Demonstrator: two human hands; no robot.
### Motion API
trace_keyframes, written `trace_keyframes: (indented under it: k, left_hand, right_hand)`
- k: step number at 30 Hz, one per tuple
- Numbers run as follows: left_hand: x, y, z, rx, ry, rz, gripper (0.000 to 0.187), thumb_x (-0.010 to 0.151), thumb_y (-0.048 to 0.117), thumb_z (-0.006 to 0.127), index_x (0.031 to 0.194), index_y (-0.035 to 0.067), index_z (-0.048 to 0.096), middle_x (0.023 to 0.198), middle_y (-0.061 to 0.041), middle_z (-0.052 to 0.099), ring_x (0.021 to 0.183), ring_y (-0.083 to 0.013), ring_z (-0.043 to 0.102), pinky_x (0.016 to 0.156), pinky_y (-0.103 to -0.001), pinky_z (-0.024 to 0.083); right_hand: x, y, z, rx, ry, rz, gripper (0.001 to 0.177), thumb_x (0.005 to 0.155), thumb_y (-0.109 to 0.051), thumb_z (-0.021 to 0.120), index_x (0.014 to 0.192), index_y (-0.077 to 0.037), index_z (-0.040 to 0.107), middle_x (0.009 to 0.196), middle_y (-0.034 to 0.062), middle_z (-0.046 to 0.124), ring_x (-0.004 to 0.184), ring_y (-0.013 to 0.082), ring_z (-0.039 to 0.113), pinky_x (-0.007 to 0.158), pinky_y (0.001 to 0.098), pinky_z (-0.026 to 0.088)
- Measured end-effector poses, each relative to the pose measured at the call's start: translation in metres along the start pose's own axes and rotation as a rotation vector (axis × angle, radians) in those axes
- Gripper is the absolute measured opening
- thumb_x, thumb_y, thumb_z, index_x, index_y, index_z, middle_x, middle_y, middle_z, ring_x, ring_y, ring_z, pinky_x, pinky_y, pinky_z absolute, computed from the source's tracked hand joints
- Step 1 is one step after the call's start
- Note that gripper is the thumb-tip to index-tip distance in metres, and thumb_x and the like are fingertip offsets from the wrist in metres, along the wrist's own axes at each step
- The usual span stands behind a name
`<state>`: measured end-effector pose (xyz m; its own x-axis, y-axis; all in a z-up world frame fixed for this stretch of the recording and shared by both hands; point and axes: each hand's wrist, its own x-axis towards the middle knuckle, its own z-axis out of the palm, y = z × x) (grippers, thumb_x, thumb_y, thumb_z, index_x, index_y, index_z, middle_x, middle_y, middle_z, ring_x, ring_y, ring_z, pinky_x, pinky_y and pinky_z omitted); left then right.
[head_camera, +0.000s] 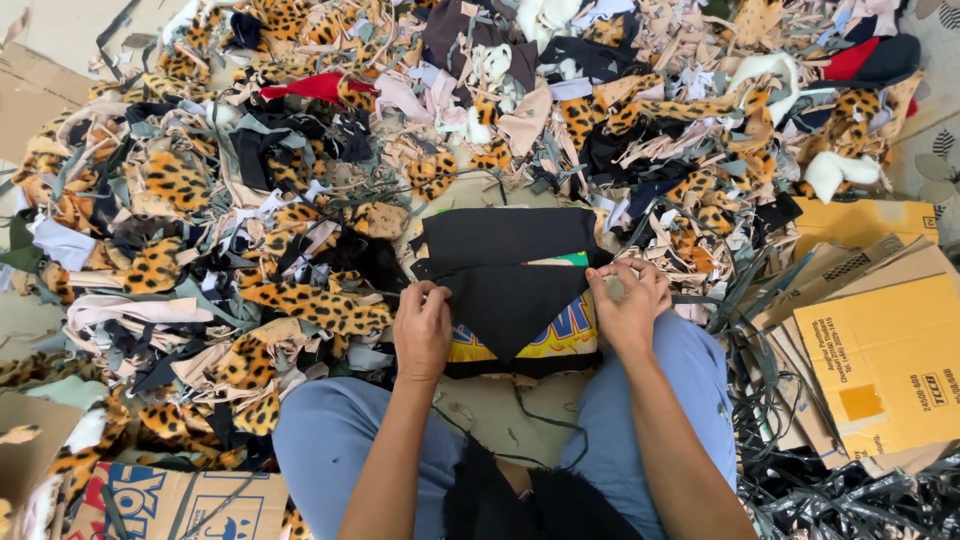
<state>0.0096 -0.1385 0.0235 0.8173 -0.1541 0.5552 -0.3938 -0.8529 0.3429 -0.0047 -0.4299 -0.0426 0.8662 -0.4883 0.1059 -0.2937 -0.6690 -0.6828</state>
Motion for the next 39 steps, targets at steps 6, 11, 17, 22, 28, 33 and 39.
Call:
trace_keyframes:
  k: [6,11,17,22,28,33,39]
  left_hand:
    - [0.002,0.001,-0.006,-0.048,0.012,-0.017,0.018,0.093,-0.004,0.059,0.09,0.013,0.057,0.092,-0.001,0.048,0.078,-0.0206,0.056,0.068,-0.032,0.054]
    - [0.0,-0.005,0.001,-0.045,0.0,-0.025,0.019,0.089,-0.005,0.062,0.091,0.013,0.059,0.094,-0.002,0.051,0.084,-0.0231,0.059,0.073,-0.033,0.055]
    - [-0.009,-0.011,0.011,-0.011,-0.021,-0.058,0.018,0.085,0.0,0.064,0.094,0.015,0.067,0.101,-0.002,0.059,0.104,-0.0254,0.061,0.084,-0.036,0.053]
    - [-0.017,-0.003,0.015,0.023,0.034,-0.062,0.026,0.083,0.009,0.065,0.105,0.021,0.073,0.115,-0.002,0.065,0.119,-0.0285,0.06,0.1,-0.042,0.047]
    - [-0.03,0.006,0.019,-0.058,-0.002,-0.09,0.026,0.096,0.015,0.065,0.12,0.017,0.071,0.131,-0.009,0.064,0.128,-0.0325,0.059,0.105,-0.046,0.047]
    - [-0.027,0.003,0.021,-0.147,-0.01,-0.123,0.031,0.096,0.014,0.067,0.127,0.014,0.068,0.139,-0.015,0.058,0.128,-0.037,0.058,0.105,-0.049,0.048]
    - [-0.021,0.001,0.025,-0.179,-0.124,-0.196,0.03,0.101,0.019,0.064,0.13,0.014,0.068,0.139,-0.014,0.057,0.131,-0.0358,0.056,0.106,-0.051,0.048]
  right_hand:
    - [-0.004,-0.023,-0.01,0.125,0.098,-0.146,0.016,0.099,-0.032,0.075,0.094,-0.02,0.067,0.115,-0.0004,0.057,0.131,0.0255,0.042,0.114,0.052,0.02]
    - [0.006,-0.016,-0.001,0.111,0.17,-0.159,0.016,0.097,-0.034,0.079,0.094,-0.022,0.07,0.111,-0.0012,0.059,0.131,0.0247,0.044,0.114,0.0508,0.022]
    - [0.003,-0.028,0.002,0.041,0.229,-0.264,0.025,0.098,-0.031,0.079,0.116,-0.019,0.066,0.125,0.004,0.052,0.135,0.0302,0.037,0.113,0.0541,0.019]
    - [-0.029,-0.065,0.01,-0.113,0.179,-0.643,0.049,0.103,-0.031,0.067,0.148,-0.012,0.06,0.153,0.0202,0.048,0.149,0.0422,0.031,0.117,0.0573,0.008]
    - [-0.063,-0.089,0.045,-0.194,-0.058,-0.842,0.055,0.105,-0.036,0.053,0.153,-0.009,0.051,0.158,0.0283,0.04,0.146,0.0514,0.033,0.115,0.0691,0.015]
    - [-0.026,-0.082,0.057,-0.243,-0.014,-0.711,0.057,0.111,-0.043,0.046,0.156,-0.009,0.05,0.161,0.0297,0.036,0.148,0.0533,0.026,0.114,0.0698,0.007]
    - [-0.006,-0.075,0.079,-0.255,-0.182,-0.473,0.063,0.106,-0.065,0.041,0.156,-0.026,0.049,0.163,0.0179,0.038,0.154,0.0428,0.021,0.117,0.0674,-0.002]
